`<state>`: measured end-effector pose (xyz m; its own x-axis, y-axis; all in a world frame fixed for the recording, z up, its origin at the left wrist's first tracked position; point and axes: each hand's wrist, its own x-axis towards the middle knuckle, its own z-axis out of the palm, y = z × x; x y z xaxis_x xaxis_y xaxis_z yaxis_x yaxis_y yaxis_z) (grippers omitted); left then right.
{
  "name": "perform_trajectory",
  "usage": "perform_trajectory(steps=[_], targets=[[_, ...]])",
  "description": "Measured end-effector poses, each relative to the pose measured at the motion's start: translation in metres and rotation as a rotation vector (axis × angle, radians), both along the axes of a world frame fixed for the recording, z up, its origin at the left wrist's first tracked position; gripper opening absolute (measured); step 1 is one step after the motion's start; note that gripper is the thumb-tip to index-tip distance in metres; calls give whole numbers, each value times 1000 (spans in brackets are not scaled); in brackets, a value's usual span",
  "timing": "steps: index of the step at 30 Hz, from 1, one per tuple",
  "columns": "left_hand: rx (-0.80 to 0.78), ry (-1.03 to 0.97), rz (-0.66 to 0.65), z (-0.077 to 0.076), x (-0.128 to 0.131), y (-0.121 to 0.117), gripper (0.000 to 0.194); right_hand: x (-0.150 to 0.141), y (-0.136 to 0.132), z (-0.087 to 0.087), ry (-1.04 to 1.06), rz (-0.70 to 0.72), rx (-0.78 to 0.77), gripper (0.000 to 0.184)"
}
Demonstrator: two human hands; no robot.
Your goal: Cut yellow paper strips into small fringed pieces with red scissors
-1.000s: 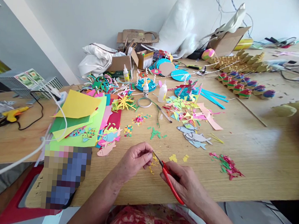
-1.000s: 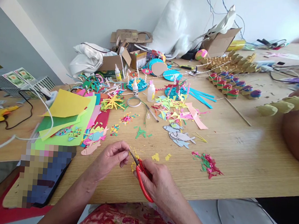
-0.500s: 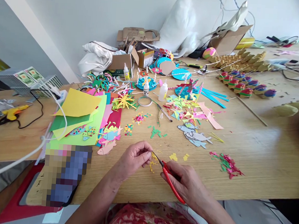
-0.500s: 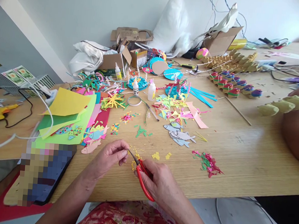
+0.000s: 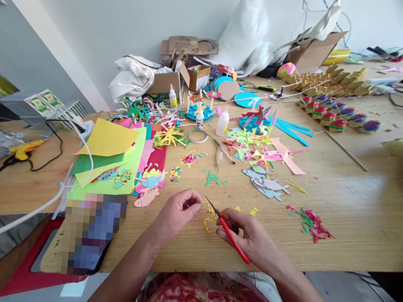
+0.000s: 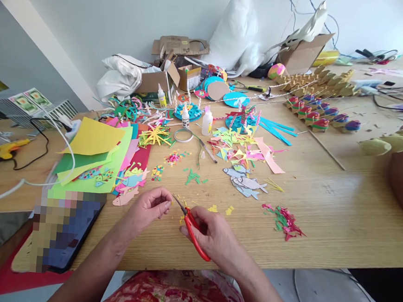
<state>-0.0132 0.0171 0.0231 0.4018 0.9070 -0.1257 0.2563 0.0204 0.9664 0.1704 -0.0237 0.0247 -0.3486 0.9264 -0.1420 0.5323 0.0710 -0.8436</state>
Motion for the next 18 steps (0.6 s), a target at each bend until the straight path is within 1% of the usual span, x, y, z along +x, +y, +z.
perform_trajectory(steps=[3,5,8,11,13,15,18], targets=[[87,87,6,3,1,-1,2,-1,6,1,3,-25,12,24],[123,128,8,4,1,-2,4,-1,8,3,-31,-12,10,24],[113,149,-2,4,1,-2,5,-1,9,4,-47,17,1,25],[71,144,-26,2,2,-3,4,-3,10,4,27,-66,39,21],[78,160,-40,1,4,-4,4,-6,11,4,66,-138,79,15],[103,191,-61,2,7,-5,5,-10,12,4,50,-179,129,9],[114,231,-107,5,12,-7,9,-15,14,5,-27,-189,224,5]])
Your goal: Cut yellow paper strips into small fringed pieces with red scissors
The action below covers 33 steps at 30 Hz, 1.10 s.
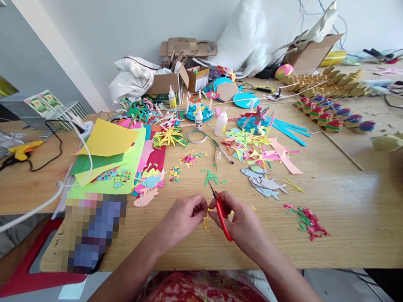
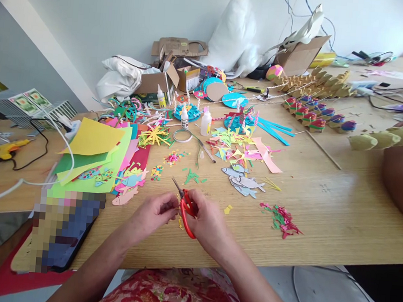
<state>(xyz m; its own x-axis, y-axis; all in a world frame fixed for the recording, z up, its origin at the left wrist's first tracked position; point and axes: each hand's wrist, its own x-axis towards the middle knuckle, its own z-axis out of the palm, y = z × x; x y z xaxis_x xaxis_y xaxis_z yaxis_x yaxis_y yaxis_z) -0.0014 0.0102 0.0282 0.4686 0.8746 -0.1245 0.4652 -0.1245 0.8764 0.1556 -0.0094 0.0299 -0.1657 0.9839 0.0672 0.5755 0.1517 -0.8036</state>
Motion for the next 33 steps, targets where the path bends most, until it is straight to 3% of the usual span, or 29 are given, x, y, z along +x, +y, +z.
perform_trajectory(steps=[8,12,16,23,28,33], targets=[[-54,-2,1,0,1,0,9,-3,1,-4,-28,9,-1,11],[-254,-239,45,-8,0,1,5,-3,4,-10,193,-26,-107,8],[-403,-423,95,-9,2,-1,15,-5,5,-12,446,-91,-175,17],[-328,-426,83,-12,1,-2,22,-9,5,-13,508,-97,-181,20],[-145,-194,28,-6,-4,2,11,-2,5,-11,281,-49,-123,7],[9,13,-44,7,-5,2,13,-2,7,-2,24,26,-36,4]])
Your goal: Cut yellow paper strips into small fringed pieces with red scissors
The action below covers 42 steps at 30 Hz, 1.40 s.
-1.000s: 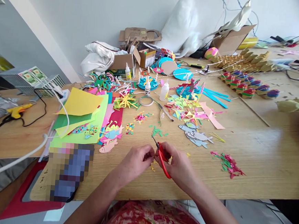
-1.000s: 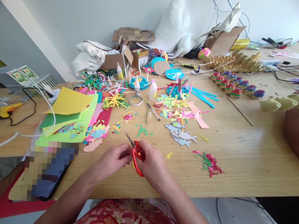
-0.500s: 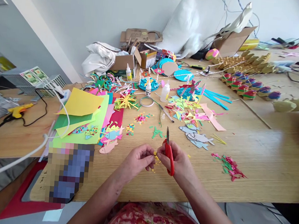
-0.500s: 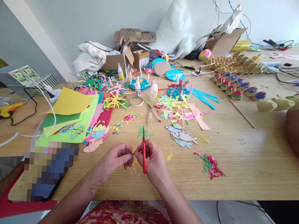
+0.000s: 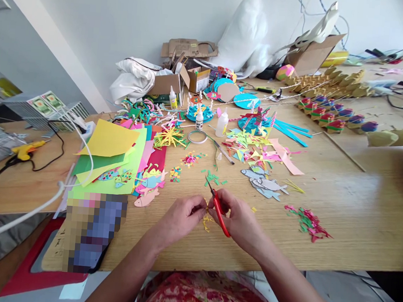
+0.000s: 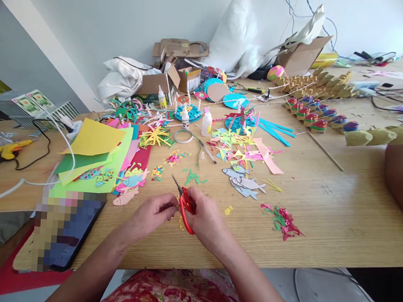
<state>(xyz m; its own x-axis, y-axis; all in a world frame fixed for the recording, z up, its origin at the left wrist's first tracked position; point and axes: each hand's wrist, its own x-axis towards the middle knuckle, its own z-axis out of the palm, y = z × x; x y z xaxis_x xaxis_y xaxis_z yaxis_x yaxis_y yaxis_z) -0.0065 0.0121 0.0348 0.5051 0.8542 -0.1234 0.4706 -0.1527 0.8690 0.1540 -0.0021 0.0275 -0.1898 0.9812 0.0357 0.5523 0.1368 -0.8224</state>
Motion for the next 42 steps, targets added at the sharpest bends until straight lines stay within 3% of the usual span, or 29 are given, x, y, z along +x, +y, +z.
perform_trajectory(steps=[11,22,30,37,42], targets=[[-46,-159,102,-14,8,-5,12,-4,-4,-11,327,-127,-70,8],[2,-68,30,-9,7,-3,13,0,-2,-8,233,-67,-67,6],[-127,-255,125,-16,10,-4,17,-1,-6,-2,194,-86,-23,12],[-269,-582,273,-6,11,-4,14,6,-27,-1,-5,32,-76,27],[-264,-636,281,-3,13,-5,16,3,-32,-6,-44,61,-69,26]])
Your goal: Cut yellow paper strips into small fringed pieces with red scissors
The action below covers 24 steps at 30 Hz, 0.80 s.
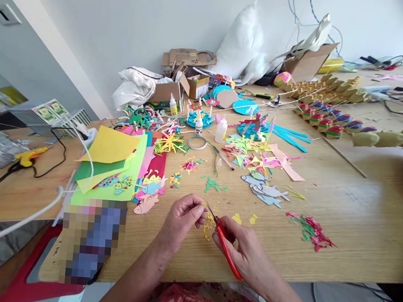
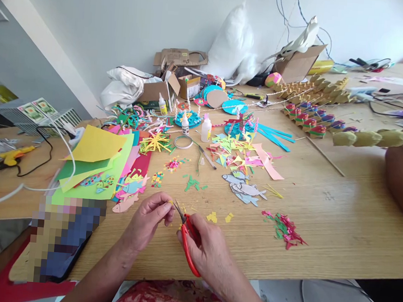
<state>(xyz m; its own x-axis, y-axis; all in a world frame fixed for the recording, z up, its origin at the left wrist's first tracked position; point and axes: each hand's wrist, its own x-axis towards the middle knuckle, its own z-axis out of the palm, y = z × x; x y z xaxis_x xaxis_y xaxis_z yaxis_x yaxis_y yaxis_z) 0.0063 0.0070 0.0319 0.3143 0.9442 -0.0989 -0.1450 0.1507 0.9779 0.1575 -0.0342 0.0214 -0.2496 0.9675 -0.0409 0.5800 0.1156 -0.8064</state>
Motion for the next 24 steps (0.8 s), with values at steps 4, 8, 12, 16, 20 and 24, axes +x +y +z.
perform_trajectory(steps=[4,8,12,16,20,24], targets=[[21,-2,3,0,0,0,17,-2,1,1,-12,0,14,26],[34,0,10,-2,2,-1,15,-4,1,2,-23,-17,36,25],[47,1,8,-4,3,-2,16,-4,1,1,-49,-35,59,24],[44,1,1,-3,4,-2,16,-3,0,-4,-68,-46,95,25],[41,28,-9,-3,2,-1,17,-1,1,-8,-86,-44,118,25],[43,34,-47,-3,0,0,17,0,1,-10,-95,-37,123,25]])
